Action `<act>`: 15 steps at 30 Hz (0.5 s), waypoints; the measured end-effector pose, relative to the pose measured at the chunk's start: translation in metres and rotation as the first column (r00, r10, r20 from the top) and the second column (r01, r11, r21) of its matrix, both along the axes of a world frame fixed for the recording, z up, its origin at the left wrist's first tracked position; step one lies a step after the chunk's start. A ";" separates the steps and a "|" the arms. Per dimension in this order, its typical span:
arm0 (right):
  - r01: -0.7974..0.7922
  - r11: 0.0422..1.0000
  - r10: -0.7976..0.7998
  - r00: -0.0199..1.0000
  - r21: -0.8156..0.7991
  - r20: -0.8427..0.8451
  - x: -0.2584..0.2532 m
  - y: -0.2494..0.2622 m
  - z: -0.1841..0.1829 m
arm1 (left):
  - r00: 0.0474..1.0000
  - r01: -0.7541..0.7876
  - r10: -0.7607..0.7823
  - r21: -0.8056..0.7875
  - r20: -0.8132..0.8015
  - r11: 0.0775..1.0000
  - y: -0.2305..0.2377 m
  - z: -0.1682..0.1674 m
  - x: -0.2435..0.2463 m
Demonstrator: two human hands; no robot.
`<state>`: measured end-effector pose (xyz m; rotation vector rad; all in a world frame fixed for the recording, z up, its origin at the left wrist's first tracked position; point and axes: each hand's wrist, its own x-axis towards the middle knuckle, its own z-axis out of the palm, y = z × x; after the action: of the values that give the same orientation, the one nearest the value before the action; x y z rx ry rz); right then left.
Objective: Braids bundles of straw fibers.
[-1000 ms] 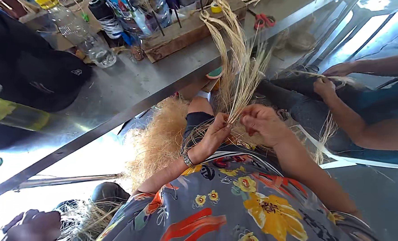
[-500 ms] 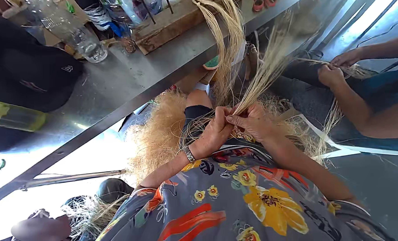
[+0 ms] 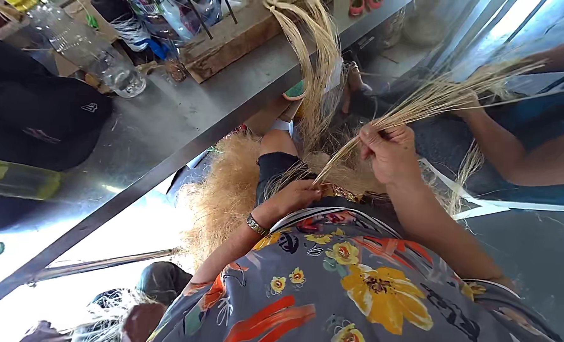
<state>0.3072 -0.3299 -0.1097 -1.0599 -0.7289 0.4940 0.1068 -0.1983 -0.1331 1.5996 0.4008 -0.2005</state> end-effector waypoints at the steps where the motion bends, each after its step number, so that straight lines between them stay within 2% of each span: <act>1: 0.035 0.999 -0.035 0.999 0.015 -0.006 0.005 -0.002 0.001 | 0.999 0.045 -0.045 -0.048 -0.009 0.998 0.002 -0.001 -0.004; 3: 0.088 0.996 -0.088 0.996 0.011 0.008 0.011 -0.003 -0.001 | 0.983 0.182 -0.169 -0.227 0.076 0.957 0.006 0.002 -0.010; 4: 0.111 0.994 -0.111 0.994 -0.001 0.017 0.013 -0.002 -0.004 | 0.958 0.275 -0.224 -0.354 0.179 0.894 0.007 0.003 -0.014; 6: 0.135 0.989 -0.133 0.990 -0.058 0.035 0.015 0.001 -0.013 | 0.869 0.478 -0.288 -0.529 0.403 0.702 0.008 0.012 -0.020; 8: 0.135 0.984 -0.131 0.991 -0.119 0.037 0.016 0.005 -0.022 | 0.799 0.593 -0.270 -0.630 0.537 0.502 0.004 0.021 -0.020; 9: 0.129 0.982 -0.124 0.991 -0.140 0.040 0.016 0.006 -0.027 | 0.779 0.622 -0.254 -0.654 0.573 0.431 0.001 0.025 -0.020; 11: 0.118 0.974 -0.113 0.993 -0.192 0.039 0.013 0.009 -0.032 | 0.721 0.688 -0.231 -0.634 0.653 0.353 -0.004 0.033 -0.016; 12: 0.120 0.969 -0.115 0.993 -0.214 0.037 0.012 0.010 -0.033 | 0.690 0.714 -0.210 -0.602 0.693 0.357 -0.006 0.037 -0.015; 13: 0.123 0.966 -0.119 0.992 -0.226 0.034 0.011 0.010 -0.035 | 0.662 0.723 -0.175 -0.559 0.729 0.406 -0.008 0.040 -0.016; 14: 0.124 0.966 -0.121 0.992 -0.228 0.028 0.011 0.010 -0.036 | 0.648 0.686 -0.114 -0.511 0.753 0.518 -0.009 0.045 -0.019; 15: 0.125 0.967 -0.123 0.992 -0.222 0.025 0.012 0.009 -0.037 | 0.649 0.561 -0.025 -0.457 0.760 0.690 -0.012 0.050 -0.023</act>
<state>0.3192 -0.3207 -0.1469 -1.3115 -0.6214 0.4702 0.0836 -0.2098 -0.0835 0.8842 -0.5510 0.0315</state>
